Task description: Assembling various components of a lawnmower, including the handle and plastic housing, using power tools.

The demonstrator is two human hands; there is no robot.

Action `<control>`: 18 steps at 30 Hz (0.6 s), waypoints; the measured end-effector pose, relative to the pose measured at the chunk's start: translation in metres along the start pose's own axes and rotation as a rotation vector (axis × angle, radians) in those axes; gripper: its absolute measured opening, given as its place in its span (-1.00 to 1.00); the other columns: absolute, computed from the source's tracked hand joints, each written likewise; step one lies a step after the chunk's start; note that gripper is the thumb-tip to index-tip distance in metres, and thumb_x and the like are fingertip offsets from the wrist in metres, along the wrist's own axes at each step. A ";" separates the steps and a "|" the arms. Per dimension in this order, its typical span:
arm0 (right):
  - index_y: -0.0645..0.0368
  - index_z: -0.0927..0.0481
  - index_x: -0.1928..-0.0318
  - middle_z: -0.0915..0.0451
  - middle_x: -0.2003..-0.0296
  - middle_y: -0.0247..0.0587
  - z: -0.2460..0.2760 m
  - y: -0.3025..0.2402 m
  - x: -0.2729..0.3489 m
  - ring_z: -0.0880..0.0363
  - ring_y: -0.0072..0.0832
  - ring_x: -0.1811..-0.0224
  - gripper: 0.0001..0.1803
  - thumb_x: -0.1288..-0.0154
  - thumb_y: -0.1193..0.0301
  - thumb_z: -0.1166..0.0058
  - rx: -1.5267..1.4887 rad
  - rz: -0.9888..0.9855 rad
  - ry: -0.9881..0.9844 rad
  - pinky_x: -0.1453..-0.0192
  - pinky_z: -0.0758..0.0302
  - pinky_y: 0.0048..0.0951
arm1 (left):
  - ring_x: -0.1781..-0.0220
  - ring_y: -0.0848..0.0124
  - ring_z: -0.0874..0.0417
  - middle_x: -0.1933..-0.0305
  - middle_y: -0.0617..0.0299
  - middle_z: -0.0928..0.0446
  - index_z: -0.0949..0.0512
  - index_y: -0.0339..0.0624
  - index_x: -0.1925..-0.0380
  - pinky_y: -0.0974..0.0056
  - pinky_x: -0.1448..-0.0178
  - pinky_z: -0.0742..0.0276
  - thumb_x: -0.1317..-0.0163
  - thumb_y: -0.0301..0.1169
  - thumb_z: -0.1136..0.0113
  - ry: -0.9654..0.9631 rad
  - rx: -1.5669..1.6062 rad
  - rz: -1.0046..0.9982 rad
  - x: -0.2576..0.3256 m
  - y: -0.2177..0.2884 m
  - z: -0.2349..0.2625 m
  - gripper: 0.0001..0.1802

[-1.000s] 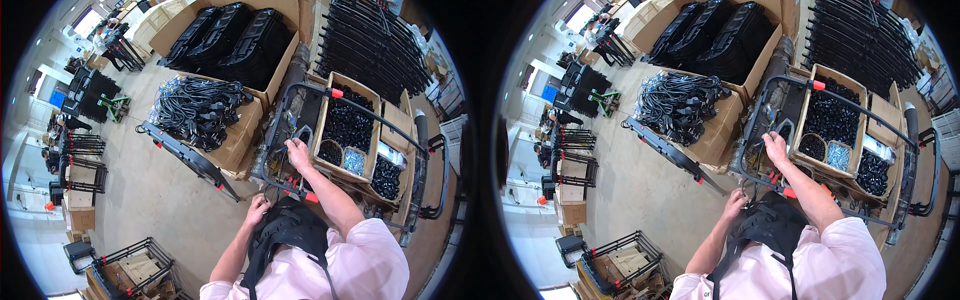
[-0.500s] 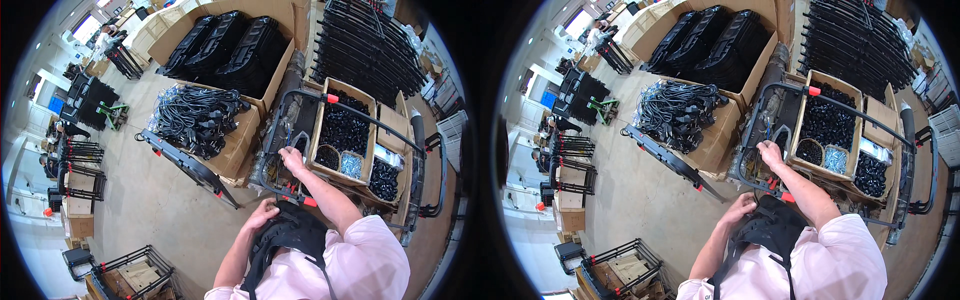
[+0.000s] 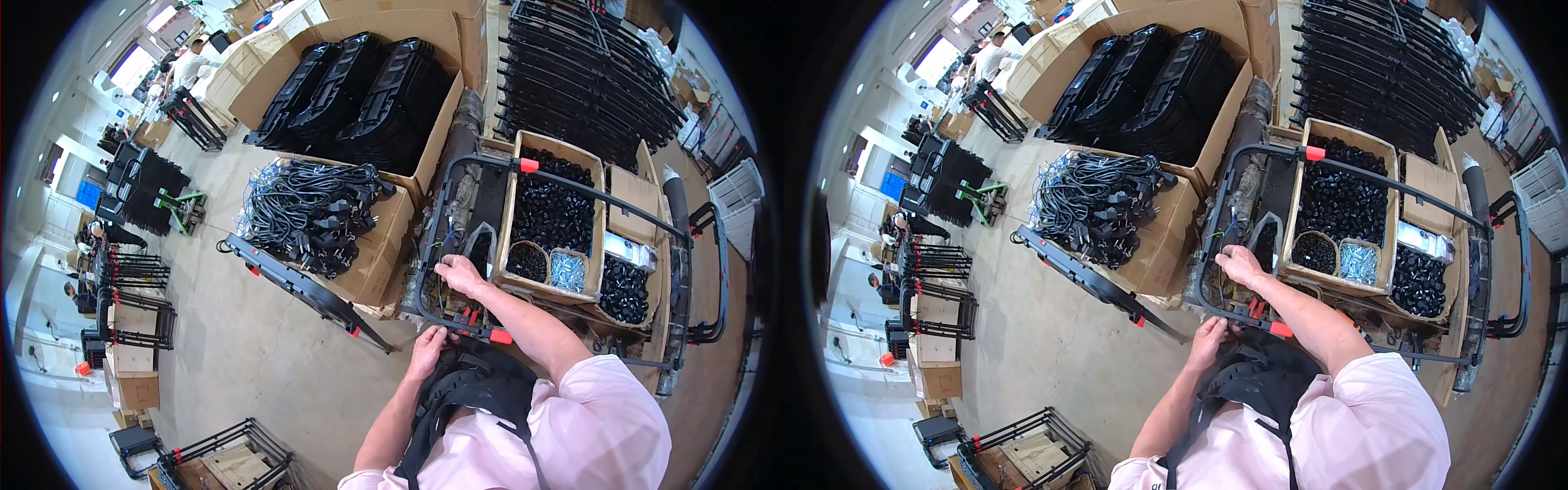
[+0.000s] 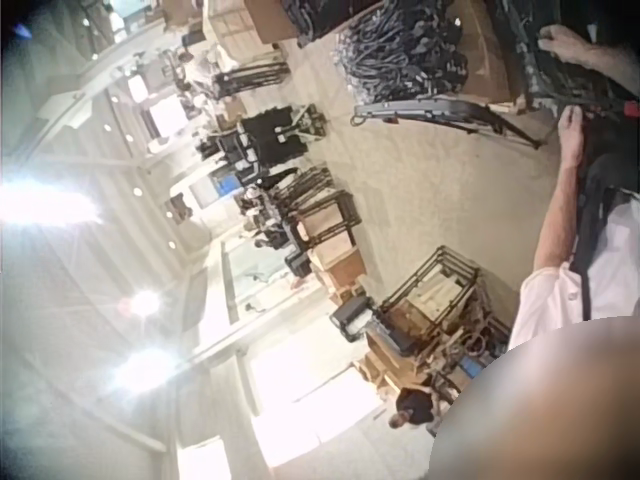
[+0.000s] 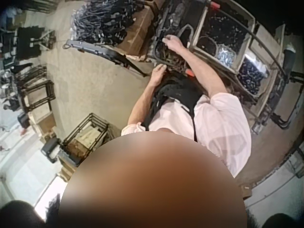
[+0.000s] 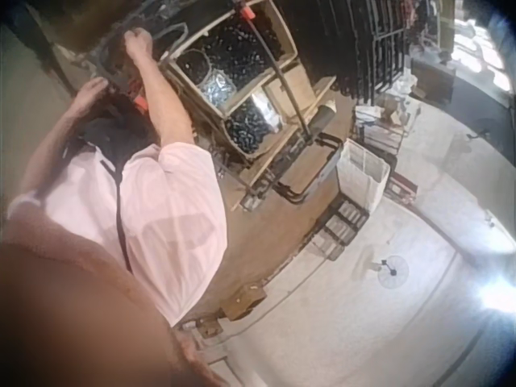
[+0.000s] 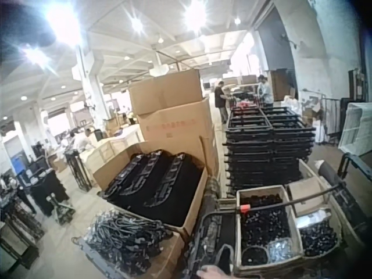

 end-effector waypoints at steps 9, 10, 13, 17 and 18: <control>0.31 -0.73 -0.05 -0.77 0.00 0.19 0.001 -0.008 0.010 -0.73 0.01 -0.15 -0.52 -0.48 0.11 -0.12 0.058 -0.001 -0.040 -0.27 -0.56 -0.12 | 0.16 0.49 -0.75 0.16 0.26 -0.77 -0.67 -0.17 0.14 0.38 0.08 -0.60 -0.62 -0.25 -0.15 0.158 -0.023 0.162 0.003 0.011 -0.007 -0.76; 0.31 -0.73 -0.04 -0.77 0.02 0.19 0.001 -0.009 0.011 -0.73 0.01 -0.13 -0.52 -0.48 0.11 -0.12 0.053 -0.006 -0.026 -0.26 -0.57 -0.11 | 0.17 0.49 -0.76 0.16 0.25 -0.78 -0.67 -0.17 0.15 0.38 0.08 -0.60 -0.61 -0.26 -0.16 0.162 -0.042 0.136 0.003 0.011 -0.006 -0.76; 0.31 -0.73 -0.02 -0.77 0.04 0.20 0.001 -0.009 0.012 -0.74 0.03 -0.11 -0.53 -0.48 0.11 -0.11 0.042 -0.009 -0.008 -0.24 -0.57 -0.10 | 0.16 0.45 -0.78 0.14 0.23 -0.78 -0.67 -0.17 0.14 0.37 0.08 -0.62 -0.59 -0.27 -0.18 0.189 -0.072 0.115 0.002 0.006 -0.005 -0.78; 0.31 -0.73 0.02 -0.76 0.08 0.20 0.001 -0.010 0.011 -0.73 0.06 -0.08 -0.54 -0.47 0.12 -0.10 0.073 0.027 0.038 -0.20 -0.57 -0.07 | 0.16 0.43 -0.80 0.13 0.19 -0.78 -0.67 -0.19 0.12 0.35 0.08 -0.64 -0.59 -0.28 -0.18 0.224 -0.072 0.119 0.001 0.008 -0.008 -0.78; 0.31 -0.73 0.02 -0.76 0.08 0.20 0.001 -0.009 0.010 -0.73 0.06 -0.08 -0.54 -0.47 0.12 -0.10 0.075 0.024 0.036 -0.20 -0.57 -0.07 | 0.16 0.43 -0.80 0.13 0.19 -0.78 -0.67 -0.19 0.12 0.35 0.08 -0.64 -0.59 -0.28 -0.18 0.223 -0.069 0.122 0.001 0.009 -0.009 -0.78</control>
Point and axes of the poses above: each hand's wrist, its own x-axis away from the middle knuckle, its own z-axis out of the back of the hand, y = z × x, the point moved 2 cm from there along -x, towards the middle knuckle
